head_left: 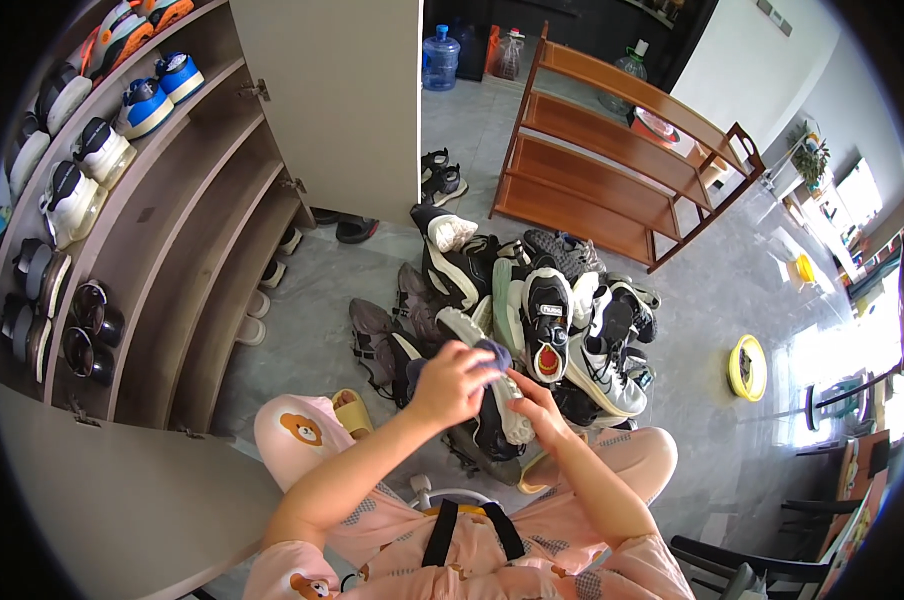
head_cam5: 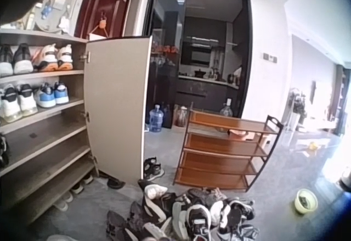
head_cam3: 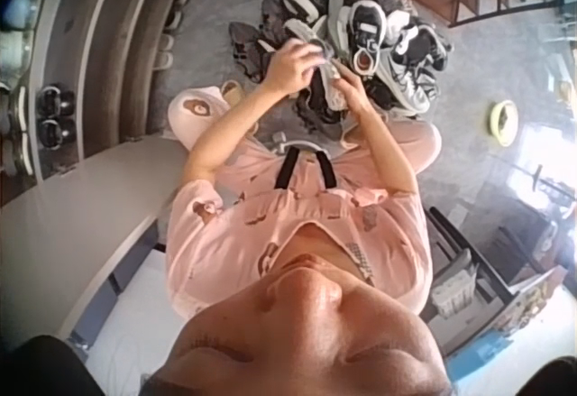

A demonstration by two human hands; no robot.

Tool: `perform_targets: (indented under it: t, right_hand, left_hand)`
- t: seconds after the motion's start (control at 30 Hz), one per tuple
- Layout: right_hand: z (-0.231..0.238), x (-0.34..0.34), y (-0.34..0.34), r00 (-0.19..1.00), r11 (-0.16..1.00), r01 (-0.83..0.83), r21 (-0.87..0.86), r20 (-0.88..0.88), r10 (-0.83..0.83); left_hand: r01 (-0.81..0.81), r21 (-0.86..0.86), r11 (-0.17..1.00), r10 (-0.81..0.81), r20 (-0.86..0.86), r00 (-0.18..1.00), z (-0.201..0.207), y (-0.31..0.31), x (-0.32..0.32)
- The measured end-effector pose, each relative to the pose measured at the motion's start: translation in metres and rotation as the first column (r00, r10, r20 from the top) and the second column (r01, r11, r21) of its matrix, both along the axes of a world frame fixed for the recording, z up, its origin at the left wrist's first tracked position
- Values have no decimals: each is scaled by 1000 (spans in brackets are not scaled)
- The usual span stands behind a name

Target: The person wipes shoes with a cloth and places them onto a shoe cabinet shelf by hand before picking up another shoe from the pile.

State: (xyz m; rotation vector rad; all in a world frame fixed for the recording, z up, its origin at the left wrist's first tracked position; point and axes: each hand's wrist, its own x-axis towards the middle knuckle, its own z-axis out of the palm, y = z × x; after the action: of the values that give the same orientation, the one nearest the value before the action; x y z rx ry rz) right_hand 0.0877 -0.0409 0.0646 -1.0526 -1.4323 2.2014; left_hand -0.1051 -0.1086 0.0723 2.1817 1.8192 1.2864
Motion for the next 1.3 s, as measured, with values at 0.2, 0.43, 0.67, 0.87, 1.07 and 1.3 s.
perform_targets:
  t: [0.2,0.43,0.67,0.87,1.07,1.3]
  right_hand:
    - [-4,1,0,1000,999,-6,39,11,5]
    - [-3,4,1,987,984,8,-181,-156,-37]
    - [-4,-2,0,840,889,-29,-457,-494,-226]
    - [-17,1,8,925,931,-51,-361,-368,-92]
    - [-8,-1,7,996,999,-38,30,81,36]
    - [-12,-2,4,921,652,-134,747,336,-196]
  left_hand:
    - [-256,117,960,246,95,965,-6,16,-27]
    - [-451,77,889,405,324,855,-8,26,-60]
    - [-111,-212,971,231,952,199,-24,23,-42]
    - [-309,-68,949,296,537,790,-33,9,-3]
    - [-175,-8,985,170,278,945,-36,-3,5]
    - [-372,158,915,342,184,921,-7,18,-34]
